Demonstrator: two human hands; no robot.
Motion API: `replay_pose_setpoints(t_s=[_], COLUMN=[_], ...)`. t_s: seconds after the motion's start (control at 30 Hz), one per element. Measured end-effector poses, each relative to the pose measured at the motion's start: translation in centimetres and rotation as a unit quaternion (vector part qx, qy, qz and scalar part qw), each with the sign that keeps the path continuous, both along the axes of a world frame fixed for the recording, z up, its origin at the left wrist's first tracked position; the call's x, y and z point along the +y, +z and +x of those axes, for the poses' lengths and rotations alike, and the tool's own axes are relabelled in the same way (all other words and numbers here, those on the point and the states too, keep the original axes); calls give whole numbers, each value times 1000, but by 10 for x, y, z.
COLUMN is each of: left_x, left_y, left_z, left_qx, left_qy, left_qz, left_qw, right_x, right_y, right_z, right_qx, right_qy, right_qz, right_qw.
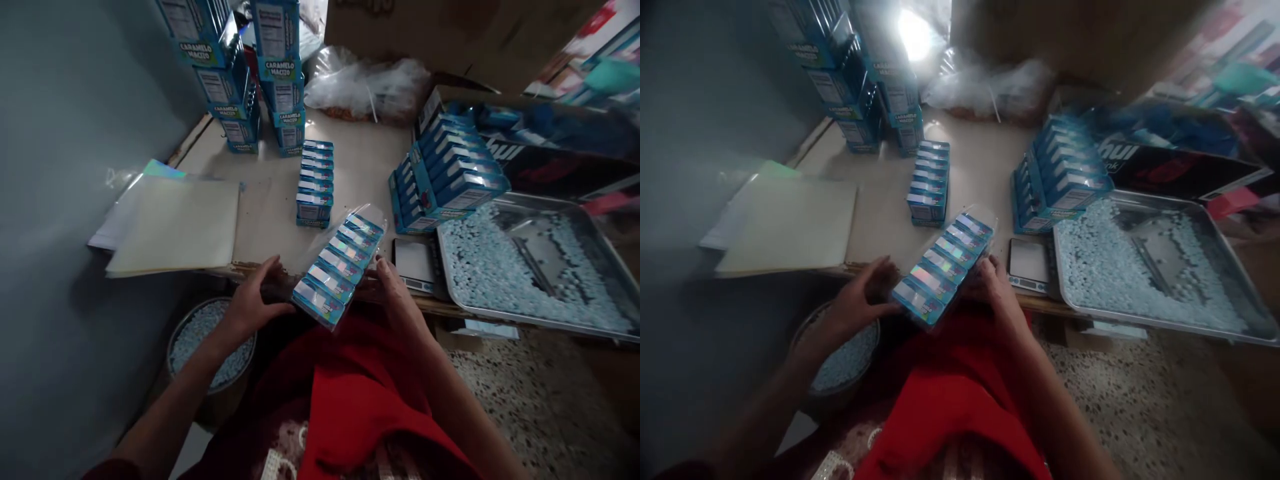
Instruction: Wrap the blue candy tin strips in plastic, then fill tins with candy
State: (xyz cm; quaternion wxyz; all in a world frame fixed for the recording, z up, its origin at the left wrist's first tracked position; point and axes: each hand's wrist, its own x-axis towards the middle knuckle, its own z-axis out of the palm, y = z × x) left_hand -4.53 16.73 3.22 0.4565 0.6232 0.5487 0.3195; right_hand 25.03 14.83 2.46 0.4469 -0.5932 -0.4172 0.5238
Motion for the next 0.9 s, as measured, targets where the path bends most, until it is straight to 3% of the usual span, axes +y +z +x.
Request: replay_pose_setpoints(t_s=[0.1,0.23,0.33,0.47,0.63,0.77,0.83,0.9], left_x=[-9,-21,-29,-36,-39,-42,-40,-31], left_y=[-24,-37,-36,-32,-31,-35,-33,-26], left_z=[5,15,26,35,42,54,50,32], left_qx=[-32,-61,-83,-84,-65,-42,-23,0], left_qy=[57,34,57,114,128,187,193,145], left_qz=[-43,-52,-64,-60,-58,-78,-84,-89], left_qw=[997,996,993,988,988,978,977,985], right_x=[-12,-41,-66,-81,-72,-68,-69,-69], right_y=[9,8,-4,-21,-31,-30,-24,-15], right_z=[-8,-11,-20,-43,-60,-65,-61,-48], right_qx=[60,41,-94,-235,-302,-349,-347,-312], right_qy=[29,125,118,39,-25,-57,-49,-9], right_qz=[-20,55,100,131,199,233,228,198], right_qw=[998,990,983,962,932,906,909,929])
